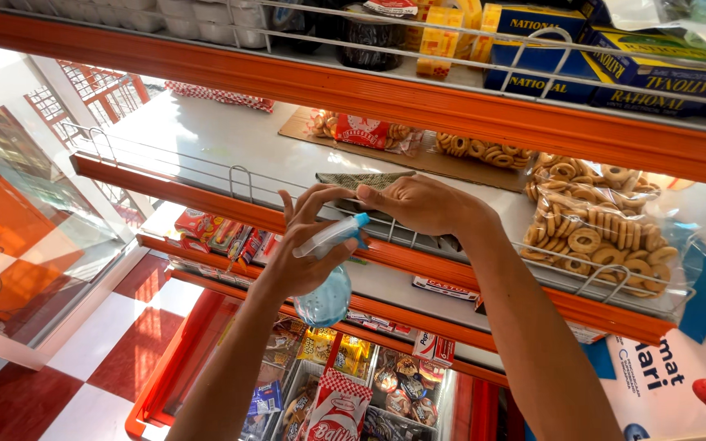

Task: The person scans bread and snack packages with a handheld scanner, places the items on shelves, and then cleans a shelf surface using a spray bottle and a cloth.

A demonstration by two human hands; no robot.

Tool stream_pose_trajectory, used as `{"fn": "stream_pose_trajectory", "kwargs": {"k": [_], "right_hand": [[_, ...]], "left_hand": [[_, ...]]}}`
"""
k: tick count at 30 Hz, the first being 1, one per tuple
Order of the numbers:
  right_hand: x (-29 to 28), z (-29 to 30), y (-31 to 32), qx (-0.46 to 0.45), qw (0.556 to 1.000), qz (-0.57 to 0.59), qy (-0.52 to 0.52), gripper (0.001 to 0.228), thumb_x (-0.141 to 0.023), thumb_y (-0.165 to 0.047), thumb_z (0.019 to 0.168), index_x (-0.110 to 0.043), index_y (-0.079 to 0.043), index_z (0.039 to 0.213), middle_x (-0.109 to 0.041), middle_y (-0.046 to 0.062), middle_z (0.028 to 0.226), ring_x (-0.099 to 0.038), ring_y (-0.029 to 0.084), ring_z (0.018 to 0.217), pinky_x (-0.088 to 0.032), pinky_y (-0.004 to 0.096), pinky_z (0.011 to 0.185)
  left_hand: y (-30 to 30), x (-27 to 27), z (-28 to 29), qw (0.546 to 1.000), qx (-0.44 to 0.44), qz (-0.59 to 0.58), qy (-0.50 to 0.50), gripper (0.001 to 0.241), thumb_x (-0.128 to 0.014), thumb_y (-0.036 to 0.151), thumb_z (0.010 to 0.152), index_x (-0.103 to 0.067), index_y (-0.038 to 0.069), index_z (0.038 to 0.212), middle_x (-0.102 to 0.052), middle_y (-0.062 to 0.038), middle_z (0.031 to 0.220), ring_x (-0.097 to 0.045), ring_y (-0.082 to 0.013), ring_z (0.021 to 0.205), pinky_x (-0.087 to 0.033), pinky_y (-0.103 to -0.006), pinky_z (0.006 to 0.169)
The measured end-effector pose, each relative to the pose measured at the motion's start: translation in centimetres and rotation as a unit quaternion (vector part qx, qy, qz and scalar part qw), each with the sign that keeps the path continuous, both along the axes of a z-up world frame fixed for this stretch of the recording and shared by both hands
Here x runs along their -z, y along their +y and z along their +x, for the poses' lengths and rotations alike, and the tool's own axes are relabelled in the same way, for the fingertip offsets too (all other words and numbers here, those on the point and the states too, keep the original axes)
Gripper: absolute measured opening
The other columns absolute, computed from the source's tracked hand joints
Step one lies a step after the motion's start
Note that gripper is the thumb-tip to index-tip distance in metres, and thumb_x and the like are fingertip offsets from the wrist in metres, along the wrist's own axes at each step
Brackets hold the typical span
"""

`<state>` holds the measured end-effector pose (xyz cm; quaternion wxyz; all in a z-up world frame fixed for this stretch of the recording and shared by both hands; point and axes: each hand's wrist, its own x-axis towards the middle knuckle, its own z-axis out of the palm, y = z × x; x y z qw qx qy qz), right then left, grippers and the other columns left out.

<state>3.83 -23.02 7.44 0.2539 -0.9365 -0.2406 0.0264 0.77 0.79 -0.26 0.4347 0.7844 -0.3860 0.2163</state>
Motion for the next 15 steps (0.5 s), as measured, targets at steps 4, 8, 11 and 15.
{"fn": "stream_pose_trajectory", "kwargs": {"k": [4, 8, 11, 15], "right_hand": [[0.3, -0.8, -2.1, 0.051, 0.997, -0.036, 0.051, 0.104, -0.018, -0.090, 0.081, -0.073, -0.002, 0.085, -0.056, 0.007, 0.061, -0.061, 0.020, 0.064, -0.056, 0.045, 0.069], [0.6, -1.5, -3.5, 0.150, 0.980, -0.118, 0.051, 0.123, -0.014, -0.086, 0.099, -0.068, 0.024, 0.091, -0.032, 0.010, 0.057, -0.049, 0.026, 0.059, -0.059, 0.046, 0.070], [0.8, -2.0, -3.7, 0.111, 0.992, -0.054, 0.020, 0.101, -0.011, -0.084, 0.087, -0.075, -0.014, 0.123, -0.021, 0.009, 0.049, -0.056, 0.023, 0.050, -0.054, 0.037, 0.083], [0.2, -2.7, -4.0, 0.138, 0.990, 0.013, 0.033, 0.074, -0.037, -0.069, 0.104, -0.085, -0.019, 0.130, -0.031, 0.015, 0.063, -0.044, 0.035, 0.057, -0.044, 0.061, 0.075]], "left_hand": [[1.6, 0.4, 0.0, 1.000, 0.003, -0.007, -0.012, 0.023, -0.071, 0.034, 0.091, -0.076, 0.012, 0.084, -0.051, -0.005, 0.157, -0.031, -0.0290, 0.156, 0.014, -0.0618, 0.126], [3.0, 0.9, 0.3, 0.999, 0.020, -0.028, -0.018, 0.023, -0.070, 0.031, 0.093, -0.074, 0.008, 0.088, -0.048, -0.005, 0.160, -0.026, -0.0316, 0.160, 0.005, -0.0606, 0.131], [2.8, 0.9, 0.7, 0.999, 0.021, -0.031, -0.012, 0.024, -0.069, 0.029, 0.094, -0.074, 0.007, 0.086, -0.050, -0.005, 0.159, -0.027, -0.0313, 0.160, 0.004, -0.0606, 0.132], [2.7, 1.0, 0.2, 1.000, 0.002, -0.020, -0.014, 0.025, -0.067, 0.029, 0.094, -0.073, 0.008, 0.082, -0.049, -0.006, 0.159, -0.026, -0.0313, 0.159, 0.004, -0.0606, 0.131]]}}
